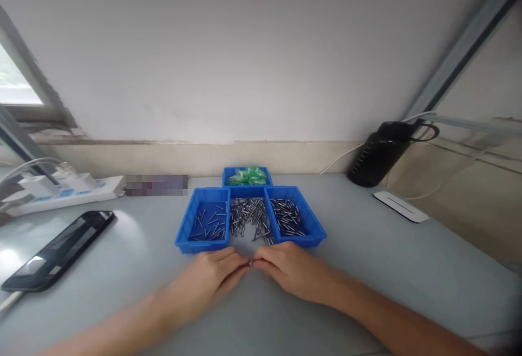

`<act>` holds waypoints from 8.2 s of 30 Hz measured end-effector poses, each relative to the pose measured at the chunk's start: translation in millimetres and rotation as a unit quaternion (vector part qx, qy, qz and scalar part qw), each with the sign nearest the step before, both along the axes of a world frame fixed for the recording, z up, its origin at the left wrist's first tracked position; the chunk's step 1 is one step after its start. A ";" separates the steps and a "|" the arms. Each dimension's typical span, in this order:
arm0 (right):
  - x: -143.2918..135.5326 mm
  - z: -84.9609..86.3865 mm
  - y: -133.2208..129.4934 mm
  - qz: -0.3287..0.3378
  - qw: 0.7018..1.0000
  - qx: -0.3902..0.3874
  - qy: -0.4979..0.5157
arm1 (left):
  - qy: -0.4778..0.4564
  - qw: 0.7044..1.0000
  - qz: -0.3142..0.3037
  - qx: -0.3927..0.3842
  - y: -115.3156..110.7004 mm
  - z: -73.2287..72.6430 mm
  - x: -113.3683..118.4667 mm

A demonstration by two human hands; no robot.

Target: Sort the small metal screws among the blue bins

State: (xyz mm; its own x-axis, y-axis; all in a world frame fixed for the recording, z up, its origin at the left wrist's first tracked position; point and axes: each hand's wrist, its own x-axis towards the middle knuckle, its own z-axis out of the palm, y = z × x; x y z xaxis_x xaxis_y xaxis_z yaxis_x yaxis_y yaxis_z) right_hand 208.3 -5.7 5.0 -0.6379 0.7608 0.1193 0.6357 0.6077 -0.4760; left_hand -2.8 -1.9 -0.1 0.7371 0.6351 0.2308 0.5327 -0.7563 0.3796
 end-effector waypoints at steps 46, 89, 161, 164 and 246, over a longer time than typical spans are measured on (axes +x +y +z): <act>-12.5 0.7 -4.4 0.023 0.969 0.144 -0.197 | 0.183 0.973 0.023 0.136 0.6 0.3 -1.1; -0.7 15.1 -3.9 0.023 0.992 0.032 -0.116 | 0.141 0.982 0.014 0.123 -0.4 -1.6 -1.3; 0.7 19.6 -6.7 0.050 0.988 0.087 -0.115 | 0.102 0.984 0.012 0.143 -1.6 1.3 2.5; 0.7 19.6 -7.3 0.049 0.988 0.092 -0.114 | 0.112 0.984 0.011 0.141 -1.1 0.8 2.0; 0.7 20.1 -6.0 0.035 0.987 0.100 -0.124 | 0.034 0.989 -0.002 0.142 -3.6 7.1 1.6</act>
